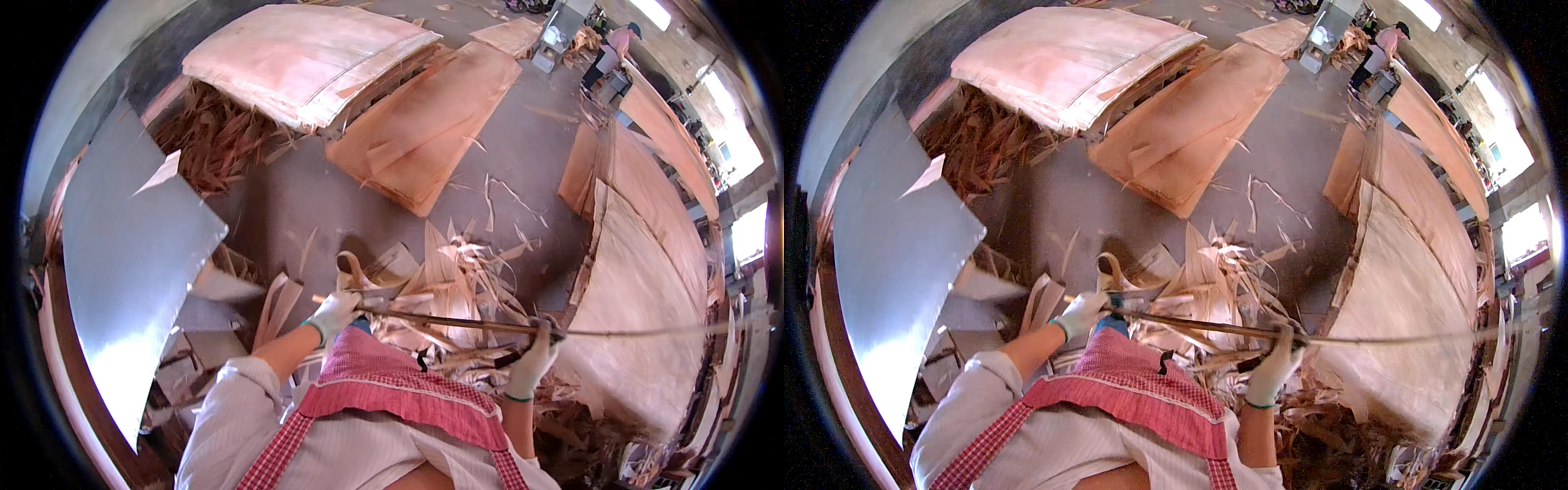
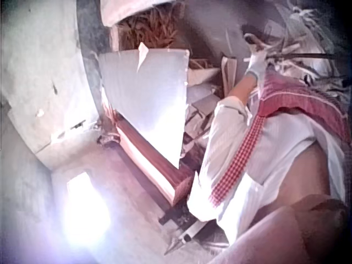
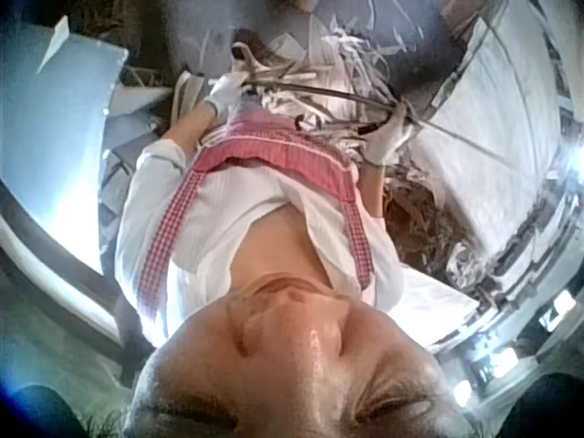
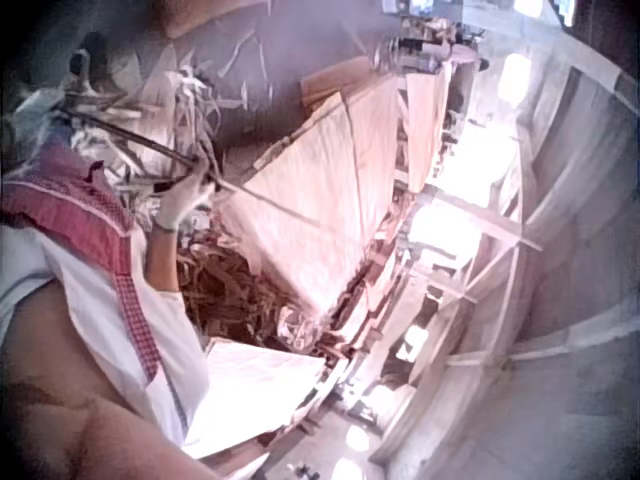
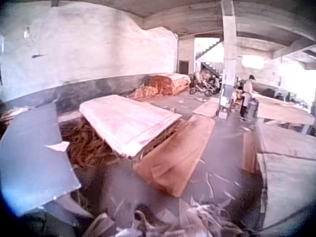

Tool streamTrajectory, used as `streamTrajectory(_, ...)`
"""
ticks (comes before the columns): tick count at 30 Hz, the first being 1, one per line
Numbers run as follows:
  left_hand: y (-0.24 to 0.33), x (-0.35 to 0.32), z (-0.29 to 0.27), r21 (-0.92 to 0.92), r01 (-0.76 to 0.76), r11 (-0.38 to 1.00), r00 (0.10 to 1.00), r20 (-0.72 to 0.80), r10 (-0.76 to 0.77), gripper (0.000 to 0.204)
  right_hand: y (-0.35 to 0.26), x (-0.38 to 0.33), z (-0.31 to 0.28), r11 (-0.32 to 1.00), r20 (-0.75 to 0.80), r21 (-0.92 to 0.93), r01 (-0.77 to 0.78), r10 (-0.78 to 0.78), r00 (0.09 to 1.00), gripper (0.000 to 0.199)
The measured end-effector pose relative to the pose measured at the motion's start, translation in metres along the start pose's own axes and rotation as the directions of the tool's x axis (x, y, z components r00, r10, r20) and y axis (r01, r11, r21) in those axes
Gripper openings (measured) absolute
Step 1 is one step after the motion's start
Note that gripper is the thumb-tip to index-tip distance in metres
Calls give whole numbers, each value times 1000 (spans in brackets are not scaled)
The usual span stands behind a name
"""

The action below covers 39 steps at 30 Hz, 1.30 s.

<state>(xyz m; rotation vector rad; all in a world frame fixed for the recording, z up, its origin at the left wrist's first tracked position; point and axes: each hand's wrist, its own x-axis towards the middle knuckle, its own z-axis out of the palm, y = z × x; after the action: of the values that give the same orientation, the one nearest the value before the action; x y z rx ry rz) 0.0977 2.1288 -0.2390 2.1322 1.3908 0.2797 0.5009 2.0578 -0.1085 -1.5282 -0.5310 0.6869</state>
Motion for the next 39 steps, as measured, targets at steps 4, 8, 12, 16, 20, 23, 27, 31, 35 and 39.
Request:
streamTrajectory(4,-80,-1,-39,-189,282,941,959,87,-270,29,7,26,170,995,206,-51,-84,93,974,27)
streamTrajectory(8,-170,1,-79,-98,576,812,805,242,-542,33,4,42,350,969,465,9,-246,213,859,22)
streamTrajectory(12,-229,15,-115,-82,652,754,736,311,-602,34,29,83,492,925,623,75,-372,248,742,8)
streamTrajectory(16,-310,12,-84,-107,635,765,770,158,-618,39,56,117,622,928,659,16,-372,270,702,8)
streamTrajectory(20,-325,113,-114,-134,731,669,680,217,-700,44,110,198,707,908,709,-13,-419,304,636,8)
streamTrajectory(23,-326,190,-154,-163,697,698,716,127,-686,53,115,262,772,906,726,-80,-416,339,599,10)
streamTrajectory(27,-330,282,-211,-7,441,898,869,-248,-429,68,156,344,814,935,746,-191,-300,337,575,17)
streamTrajectory(31,-344,465,-272,-187,603,775,784,-44,-620,39,233,386,808,846,620,-532,-27,411,669,25)
streamTrajectory(35,-451,576,-212,-312,460,831,857,-89,-508,40,338,404,759,696,525,-712,91,442,728,22)
streamTrajectory(39,-520,604,-183,-571,732,372,646,408,-646,33,381,423,755,506,400,-856,102,526,750,23)
